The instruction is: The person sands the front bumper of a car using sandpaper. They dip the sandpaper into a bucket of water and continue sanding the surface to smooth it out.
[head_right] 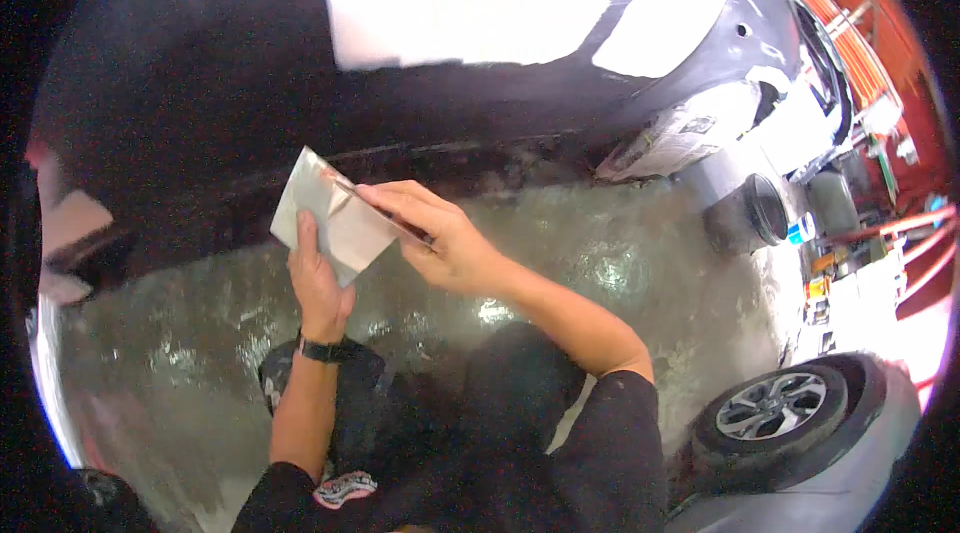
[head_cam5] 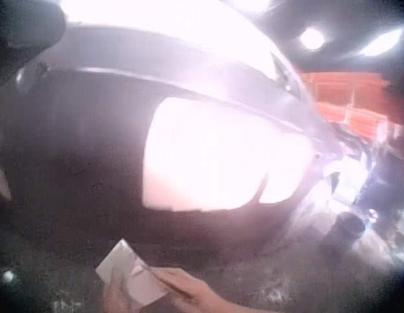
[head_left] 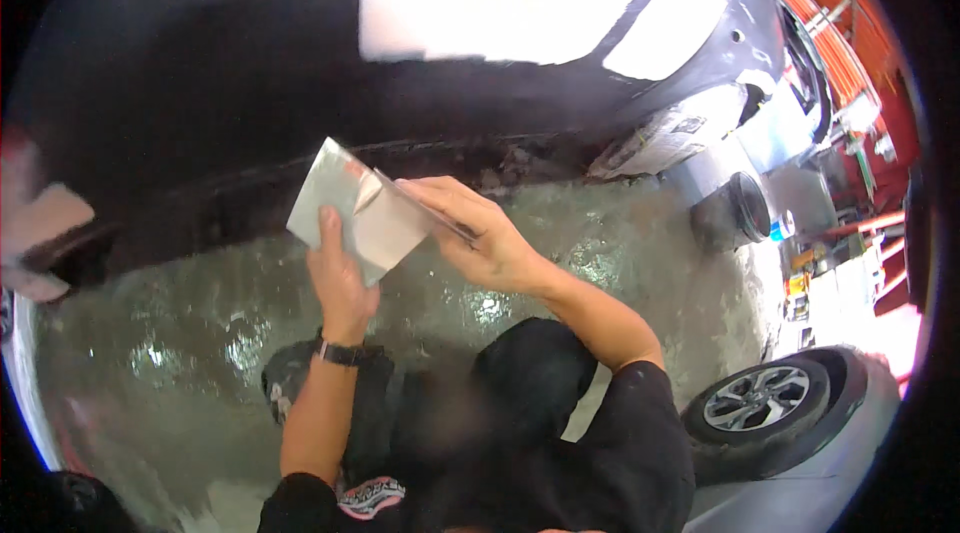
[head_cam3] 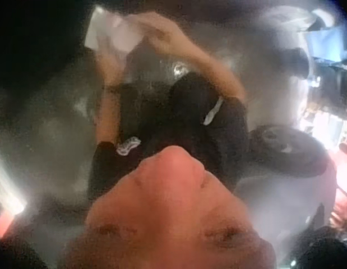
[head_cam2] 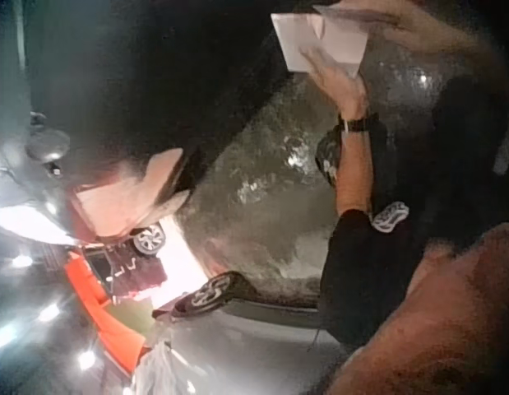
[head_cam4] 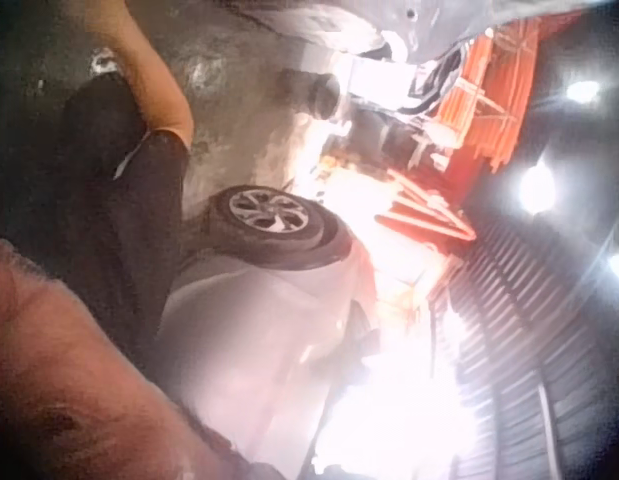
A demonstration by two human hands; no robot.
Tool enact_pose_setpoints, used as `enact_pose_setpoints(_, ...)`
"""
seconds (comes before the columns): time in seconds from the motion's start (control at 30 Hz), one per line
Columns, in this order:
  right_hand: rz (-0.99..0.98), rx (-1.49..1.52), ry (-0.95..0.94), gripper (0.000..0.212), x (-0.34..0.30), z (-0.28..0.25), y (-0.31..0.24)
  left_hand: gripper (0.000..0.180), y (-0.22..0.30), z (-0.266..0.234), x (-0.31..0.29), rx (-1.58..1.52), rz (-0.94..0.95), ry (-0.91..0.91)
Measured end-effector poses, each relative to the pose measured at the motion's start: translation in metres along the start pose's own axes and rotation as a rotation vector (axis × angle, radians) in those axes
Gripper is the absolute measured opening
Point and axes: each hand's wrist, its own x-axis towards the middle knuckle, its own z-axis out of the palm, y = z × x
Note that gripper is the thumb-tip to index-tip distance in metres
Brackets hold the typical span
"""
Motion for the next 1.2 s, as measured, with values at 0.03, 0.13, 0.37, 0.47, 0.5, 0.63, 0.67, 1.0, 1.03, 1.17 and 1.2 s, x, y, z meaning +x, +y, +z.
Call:
enact_pose_setpoints(0.03,-0.075,-0.141,-0.045,0.063,-0.002,0.003,0.007,0.048,0.000,0.001,0.000,-0.018,-0.013,0.014)
enact_pose_setpoints(0.13,-0.081,-0.737,-0.290,0.075,-0.016,-0.020,0.023,0.048,0.010,0.004,0.000,-0.045,-0.035,0.036)
enact_pose_setpoints(0.37,-0.231,-0.884,0.021,0.053,-0.011,-0.024,0.000,0.051,-0.006,-0.019,0.007,0.473,0.144,0.067)
enact_pose_setpoints(0.47,-0.320,-1.027,-0.045,0.054,-0.005,-0.010,-0.002,0.055,-0.010,-0.016,-0.001,0.864,0.301,-0.020)
enact_pose_setpoints(0.5,-0.331,-0.987,-0.073,0.054,-0.010,-0.008,0.004,0.055,-0.011,-0.011,-0.003,0.877,0.308,-0.046)
enact_pose_setpoints(0.63,-0.400,-0.927,-0.238,0.049,-0.023,-0.011,0.013,0.054,-0.008,-0.011,0.004,0.758,0.231,0.005)
enact_pose_setpoints(0.67,-0.420,-0.918,-0.281,0.045,-0.024,-0.012,0.012,0.054,-0.005,-0.015,0.008,0.727,0.225,0.049)
enact_pose_setpoints(1.0,-0.211,-1.293,0.620,0.060,0.048,-0.270,-0.014,0.065,0.018,-0.023,0.030,0.138,0.074,0.232)
enact_pose_setpoints(1.03,-0.269,-1.352,0.641,0.062,0.057,-0.282,-0.016,0.065,0.018,-0.025,0.031,0.137,0.075,0.225)
enact_pose_setpoints(1.17,-0.226,-1.564,0.726,0.045,0.091,-0.310,-0.012,0.065,0.020,-0.025,0.030,0.145,0.089,0.234)
enact_pose_setpoints(1.2,-0.197,-1.574,0.749,0.045,0.094,-0.308,-0.016,0.065,0.020,-0.023,0.029,0.152,0.092,0.243)
